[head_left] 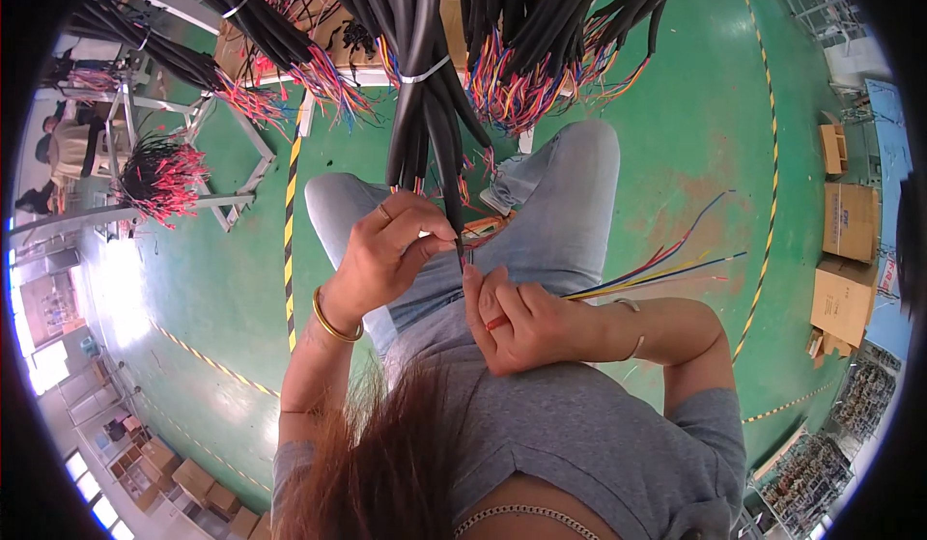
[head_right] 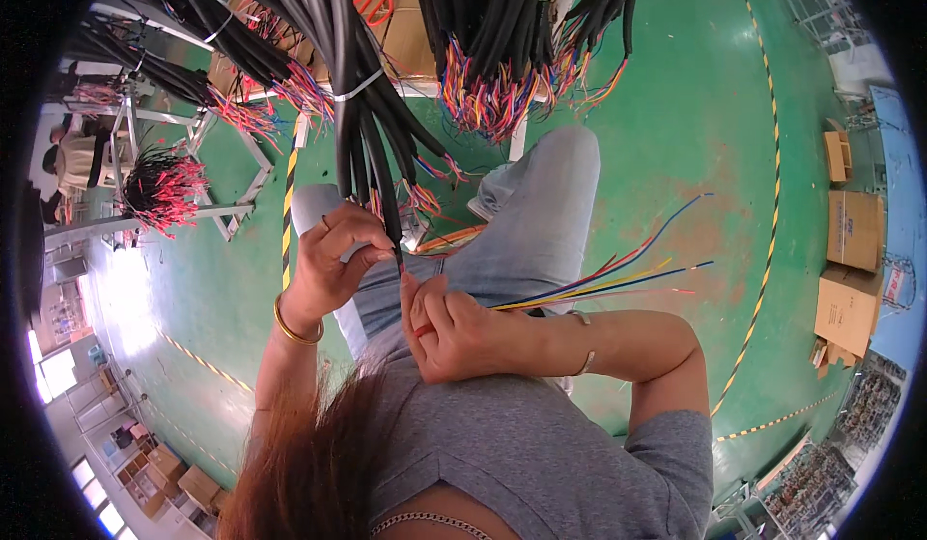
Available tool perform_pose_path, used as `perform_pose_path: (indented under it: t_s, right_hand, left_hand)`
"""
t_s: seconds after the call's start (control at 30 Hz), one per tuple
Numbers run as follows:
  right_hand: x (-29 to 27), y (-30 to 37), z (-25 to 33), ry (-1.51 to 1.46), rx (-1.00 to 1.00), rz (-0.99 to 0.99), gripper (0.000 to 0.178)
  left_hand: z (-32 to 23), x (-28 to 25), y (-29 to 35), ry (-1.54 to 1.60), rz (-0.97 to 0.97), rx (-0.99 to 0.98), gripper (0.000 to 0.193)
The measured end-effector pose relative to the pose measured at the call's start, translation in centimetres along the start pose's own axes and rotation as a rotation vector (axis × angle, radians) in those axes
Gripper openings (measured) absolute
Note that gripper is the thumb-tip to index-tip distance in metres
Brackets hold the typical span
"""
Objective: The person takes small connectors from a table and attaches them onto the exposed colored wires of hanging cables by hand.
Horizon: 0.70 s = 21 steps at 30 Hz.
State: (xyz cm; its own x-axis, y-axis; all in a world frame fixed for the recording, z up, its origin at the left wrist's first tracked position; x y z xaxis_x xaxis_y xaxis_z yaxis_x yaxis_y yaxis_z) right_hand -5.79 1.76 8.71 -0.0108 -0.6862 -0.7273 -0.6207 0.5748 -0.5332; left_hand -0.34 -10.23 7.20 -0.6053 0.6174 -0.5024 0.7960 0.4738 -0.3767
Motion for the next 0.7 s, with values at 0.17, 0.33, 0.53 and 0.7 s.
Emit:
perform_pose_path:
  t_s: [0.17,0.33,0.53,0.7]
  right_hand:
    - [0.0,0.2,-0.2,-0.062,0.016,0.022,0.023]
    - [-0.3,0.8,-1.1,-0.248,0.181,-0.016,0.025]
    - [-0.5,1.7,-2.9,-0.413,0.377,-0.176,0.029]
    - [-0.6,1.3,-2.5,-0.383,0.352,-0.203,0.028]
  left_hand:
    - [-1.0,0.6,-0.6,-0.268,0.071,0.151,0.018]
    - [-0.5,0.1,1.1,-0.077,0.025,0.070,0.018]
    - [0.9,0.0,2.4,0.607,-0.195,-0.255,0.008]
    - [0.5,-0.9,1.6,0.195,-0.294,-0.143,0.019]
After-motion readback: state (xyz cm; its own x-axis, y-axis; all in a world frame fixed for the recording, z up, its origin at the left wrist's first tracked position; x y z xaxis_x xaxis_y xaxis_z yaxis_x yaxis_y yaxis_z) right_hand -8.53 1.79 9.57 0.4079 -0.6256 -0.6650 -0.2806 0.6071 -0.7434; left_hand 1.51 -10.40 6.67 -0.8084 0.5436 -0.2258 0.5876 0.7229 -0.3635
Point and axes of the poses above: each hand's wrist, its own y-axis away from the middle knuckle, its own x-axis out of the palm, z = x × y, the point moved 5 cm from there along -y, towards the middle knuckle, and after that the axes turned 6 degrees about -z, right-handed, at the moved point
